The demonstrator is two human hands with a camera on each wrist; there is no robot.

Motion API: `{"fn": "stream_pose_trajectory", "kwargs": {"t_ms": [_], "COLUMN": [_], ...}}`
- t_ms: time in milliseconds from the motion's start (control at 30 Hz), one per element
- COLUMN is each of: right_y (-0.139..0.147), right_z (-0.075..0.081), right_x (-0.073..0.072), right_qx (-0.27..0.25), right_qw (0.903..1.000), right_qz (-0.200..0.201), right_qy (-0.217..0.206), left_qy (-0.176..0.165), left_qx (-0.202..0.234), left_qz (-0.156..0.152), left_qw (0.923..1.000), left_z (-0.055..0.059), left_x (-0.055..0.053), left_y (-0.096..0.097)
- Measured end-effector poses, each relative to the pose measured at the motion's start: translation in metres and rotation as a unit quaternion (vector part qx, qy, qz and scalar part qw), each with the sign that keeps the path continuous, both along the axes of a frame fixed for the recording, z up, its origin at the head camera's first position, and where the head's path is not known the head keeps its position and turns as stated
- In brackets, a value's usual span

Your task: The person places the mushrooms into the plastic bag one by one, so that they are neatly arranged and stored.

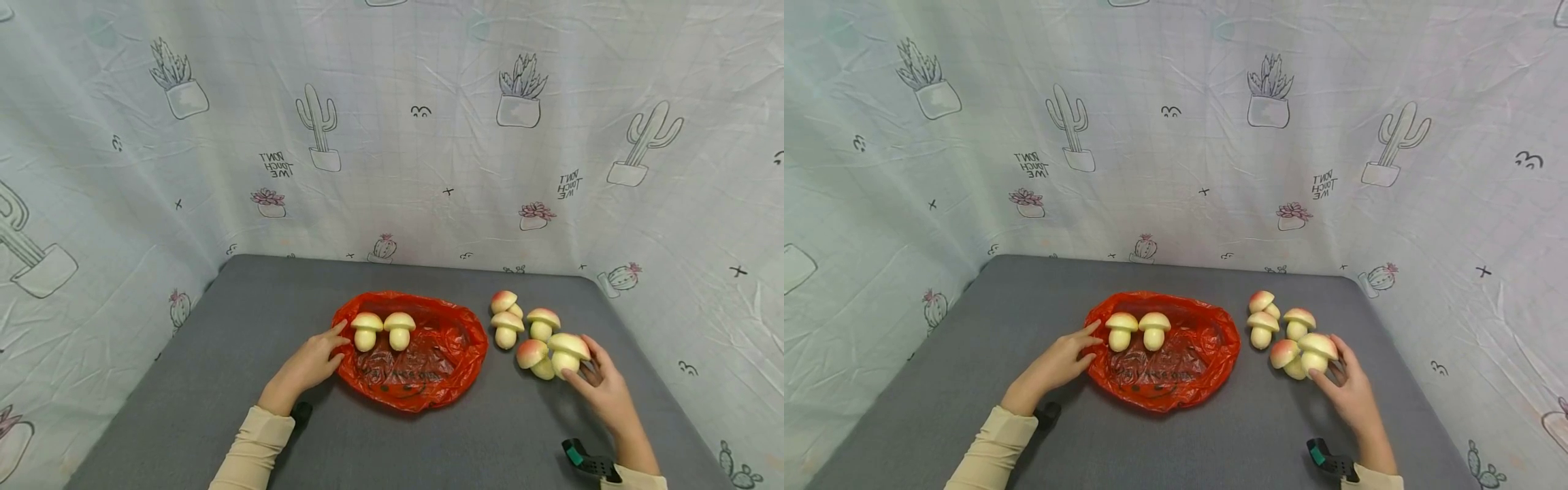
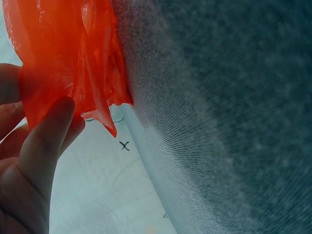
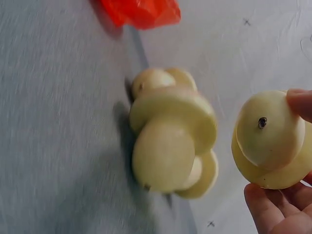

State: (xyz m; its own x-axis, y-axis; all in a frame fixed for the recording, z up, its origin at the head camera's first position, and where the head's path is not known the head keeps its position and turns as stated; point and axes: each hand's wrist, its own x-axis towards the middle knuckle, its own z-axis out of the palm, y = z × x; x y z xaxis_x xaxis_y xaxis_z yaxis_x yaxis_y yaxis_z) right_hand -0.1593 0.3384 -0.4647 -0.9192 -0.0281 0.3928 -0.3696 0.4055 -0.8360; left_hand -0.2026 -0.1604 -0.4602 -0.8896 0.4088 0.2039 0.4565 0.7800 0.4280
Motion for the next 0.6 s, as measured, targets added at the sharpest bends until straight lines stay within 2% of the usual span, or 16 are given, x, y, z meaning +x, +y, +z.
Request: {"fn": "stream_pose_trajectory", "kwargs": {"t_ms": [100,333,600], "right_y": [-0.009,-0.033,-0.057], "right_z": [0.004,0.014,0.022], "right_x": [-0.001,-0.004,-0.014], "right_qx": [-0.005,0.02,-0.016], "right_qw": [0.9998,0.9984,0.9957], "right_qz": [0.015,0.041,0.081], "right_qy": [0.015,0.032,0.043], "left_qy": [-0.002,-0.009,-0.011], "left_qx": [-0.001,-0.003,-0.005], "left_qz": [0.0,0.003,0.007], "left_qw": [1.0,0.9999,0.9999], "left_z": [0.0,0.0,0.0], "left_x": [0.0,0.0,-0.001], "left_y": [0.0,0.0,0.0]}}
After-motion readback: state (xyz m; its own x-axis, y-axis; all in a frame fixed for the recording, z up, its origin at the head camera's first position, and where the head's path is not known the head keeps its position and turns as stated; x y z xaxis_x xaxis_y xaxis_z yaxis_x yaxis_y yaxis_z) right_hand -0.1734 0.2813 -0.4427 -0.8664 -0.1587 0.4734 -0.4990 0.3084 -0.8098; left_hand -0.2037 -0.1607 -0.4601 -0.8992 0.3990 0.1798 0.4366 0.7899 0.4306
